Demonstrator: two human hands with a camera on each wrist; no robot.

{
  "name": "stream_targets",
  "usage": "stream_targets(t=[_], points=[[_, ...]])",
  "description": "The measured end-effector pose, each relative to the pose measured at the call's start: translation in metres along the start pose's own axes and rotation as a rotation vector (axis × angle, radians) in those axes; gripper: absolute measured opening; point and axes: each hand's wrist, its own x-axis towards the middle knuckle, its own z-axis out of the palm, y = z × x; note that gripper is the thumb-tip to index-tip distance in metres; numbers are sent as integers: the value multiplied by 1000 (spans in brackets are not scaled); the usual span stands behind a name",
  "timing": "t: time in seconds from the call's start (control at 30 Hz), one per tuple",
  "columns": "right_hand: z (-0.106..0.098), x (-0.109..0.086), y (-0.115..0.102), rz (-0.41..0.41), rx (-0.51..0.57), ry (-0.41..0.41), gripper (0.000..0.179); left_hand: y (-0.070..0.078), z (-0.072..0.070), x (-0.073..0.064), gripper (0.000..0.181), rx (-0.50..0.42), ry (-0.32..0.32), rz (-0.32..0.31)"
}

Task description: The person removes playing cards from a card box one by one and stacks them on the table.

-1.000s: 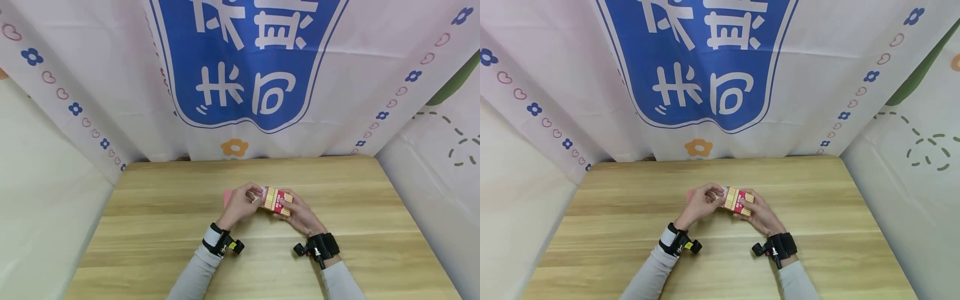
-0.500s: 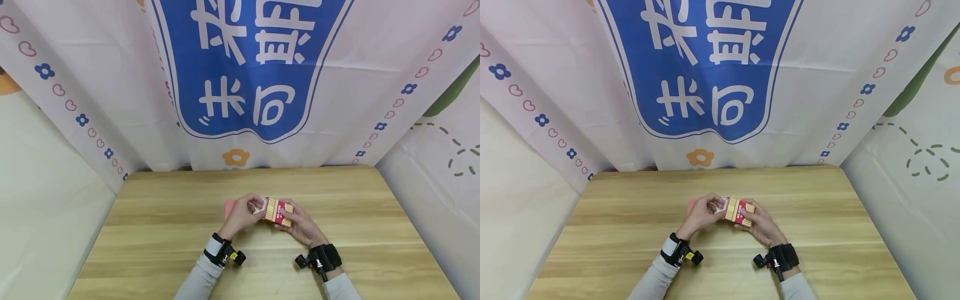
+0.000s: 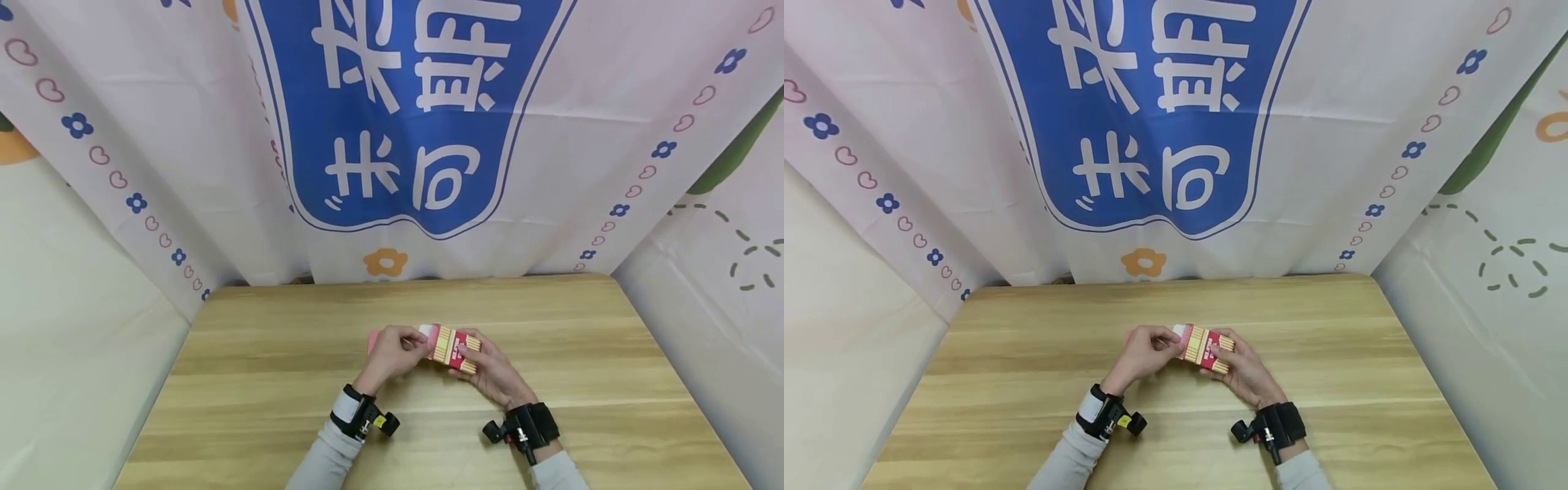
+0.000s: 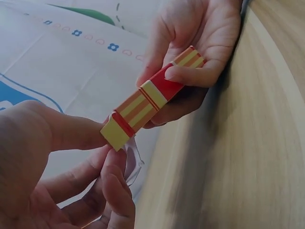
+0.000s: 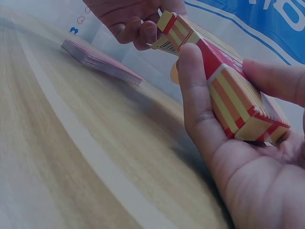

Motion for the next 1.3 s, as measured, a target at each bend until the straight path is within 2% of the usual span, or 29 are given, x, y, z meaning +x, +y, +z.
stream_targets(t=[0.2, 0.37, 0.57, 0.8, 1.03, 1.3], points=[[0, 1, 2, -7, 2, 27, 45, -4, -5, 1, 9, -128, 33, -60], [1, 1, 2, -3, 16, 62, 43, -7, -13, 5, 14, -251, 108, -68], [2, 0, 3, -2, 18, 64, 44, -12, -27, 6, 13, -348, 187, -79], [2, 1, 2, 3, 9, 77, 43, -16, -46, 11, 17, -458, 247, -102], [3, 0, 2, 7, 4, 68, 41, -25, -63, 10, 21, -476, 304, -130], [3, 0, 3, 12, -5, 79, 40, -34, -70, 10, 25, -419, 309, -161]])
